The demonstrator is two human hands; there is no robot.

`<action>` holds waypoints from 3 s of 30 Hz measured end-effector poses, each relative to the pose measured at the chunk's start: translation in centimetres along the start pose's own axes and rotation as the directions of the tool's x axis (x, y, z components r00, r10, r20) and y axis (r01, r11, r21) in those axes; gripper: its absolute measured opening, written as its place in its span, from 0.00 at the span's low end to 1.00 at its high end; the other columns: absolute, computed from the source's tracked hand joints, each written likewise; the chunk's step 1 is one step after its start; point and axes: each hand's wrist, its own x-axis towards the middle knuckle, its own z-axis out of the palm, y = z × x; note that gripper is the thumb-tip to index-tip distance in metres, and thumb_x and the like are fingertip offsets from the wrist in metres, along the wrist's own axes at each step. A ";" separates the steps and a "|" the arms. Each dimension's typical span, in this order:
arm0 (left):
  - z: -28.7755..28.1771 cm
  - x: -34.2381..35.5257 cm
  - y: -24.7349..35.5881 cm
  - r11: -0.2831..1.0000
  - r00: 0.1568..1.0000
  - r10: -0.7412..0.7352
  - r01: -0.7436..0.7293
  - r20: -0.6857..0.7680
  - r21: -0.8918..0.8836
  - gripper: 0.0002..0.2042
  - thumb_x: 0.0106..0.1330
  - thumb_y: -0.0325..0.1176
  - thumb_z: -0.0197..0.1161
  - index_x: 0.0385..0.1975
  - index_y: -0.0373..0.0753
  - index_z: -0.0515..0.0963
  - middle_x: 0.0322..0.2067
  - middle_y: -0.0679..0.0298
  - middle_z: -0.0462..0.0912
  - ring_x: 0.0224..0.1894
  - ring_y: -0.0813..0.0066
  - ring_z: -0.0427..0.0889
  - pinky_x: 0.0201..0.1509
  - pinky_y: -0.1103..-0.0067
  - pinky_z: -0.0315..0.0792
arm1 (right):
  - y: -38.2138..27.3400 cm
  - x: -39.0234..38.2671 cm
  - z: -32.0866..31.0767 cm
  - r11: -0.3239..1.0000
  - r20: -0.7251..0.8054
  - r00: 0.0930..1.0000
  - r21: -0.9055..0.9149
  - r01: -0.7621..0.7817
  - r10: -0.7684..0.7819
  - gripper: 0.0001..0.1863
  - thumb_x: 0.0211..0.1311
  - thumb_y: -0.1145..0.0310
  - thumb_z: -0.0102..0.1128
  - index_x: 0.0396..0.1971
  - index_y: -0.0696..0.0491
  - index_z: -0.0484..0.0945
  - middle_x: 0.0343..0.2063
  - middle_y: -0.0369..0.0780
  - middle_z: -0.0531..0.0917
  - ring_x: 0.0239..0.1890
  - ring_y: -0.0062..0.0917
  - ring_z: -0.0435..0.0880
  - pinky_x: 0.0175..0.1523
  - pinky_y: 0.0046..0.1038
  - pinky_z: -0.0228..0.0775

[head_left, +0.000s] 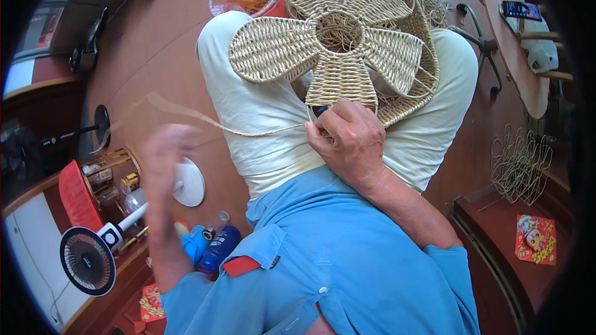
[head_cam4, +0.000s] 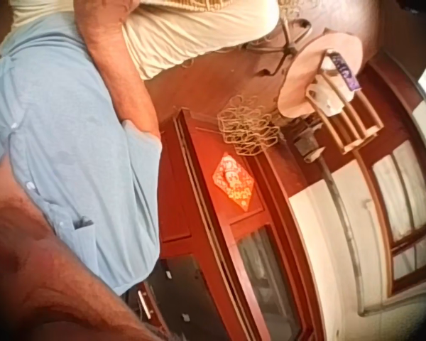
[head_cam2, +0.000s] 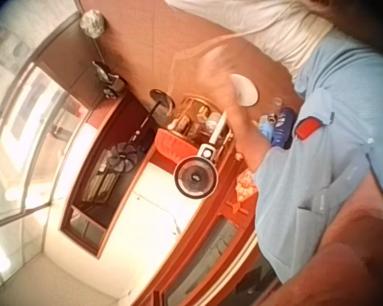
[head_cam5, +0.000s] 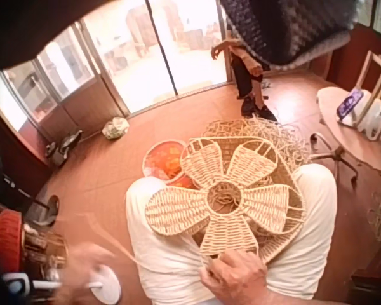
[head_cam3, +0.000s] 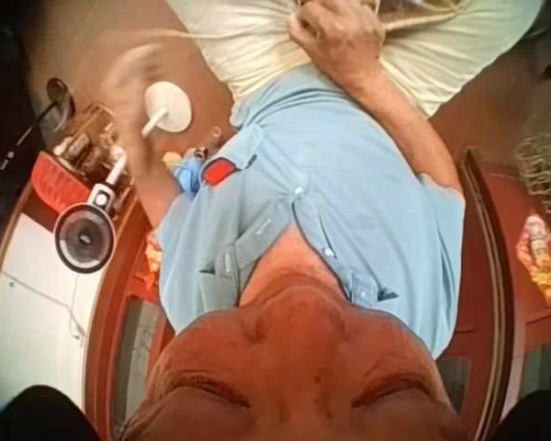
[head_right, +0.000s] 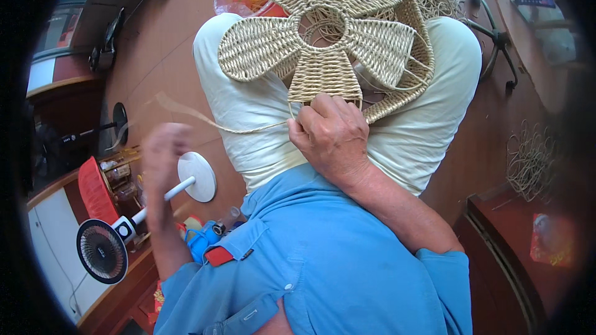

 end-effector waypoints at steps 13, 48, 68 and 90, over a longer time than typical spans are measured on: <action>19.0 0.2 6.9 0.591 0.923 -0.005 0.314 0.386 -0.743 0.20 0.88 0.37 0.53 0.70 0.29 0.75 0.57 0.57 0.87 0.55 0.76 0.86 0.62 0.77 0.80 | 0.1 -0.2 -0.1 0.996 0.018 1.000 0.087 -0.025 0.023 0.13 0.60 0.64 0.79 0.28 0.50 0.80 0.32 0.38 0.76 0.33 0.35 0.82 0.37 0.40 0.73; 20.4 3.0 9.2 0.801 0.791 0.589 -0.599 0.163 0.014 0.05 0.65 0.25 0.75 0.36 0.37 0.84 0.32 0.59 0.84 0.37 0.59 0.84 0.41 0.65 0.77 | 8.8 0.8 -14.0 0.366 0.404 0.776 0.712 -0.600 0.485 0.08 0.84 0.65 0.63 0.47 0.53 0.83 0.34 0.32 0.84 0.28 0.09 0.71 0.34 0.14 0.61; 21.3 0.0 9.7 0.749 0.780 0.605 -0.626 0.161 0.217 0.12 0.66 0.32 0.76 0.47 0.40 0.86 0.42 0.57 0.78 0.44 0.55 0.80 0.48 0.63 0.77 | 1.2 0.7 -6.0 0.683 0.418 0.790 0.410 -0.605 0.448 0.35 0.75 0.83 0.59 0.79 0.54 0.64 0.47 0.52 0.91 0.37 0.35 0.94 0.43 0.37 0.84; 21.1 -0.3 10.1 0.791 0.818 0.570 -0.571 0.074 0.219 0.21 0.58 0.32 0.82 0.52 0.41 0.86 0.46 0.56 0.81 0.50 0.53 0.82 0.54 0.62 0.78 | 1.1 -1.5 -5.5 0.043 0.479 0.691 0.805 -0.592 0.541 0.29 0.68 0.83 0.58 0.68 0.54 0.66 0.40 0.38 0.81 0.25 0.09 0.72 0.25 0.15 0.62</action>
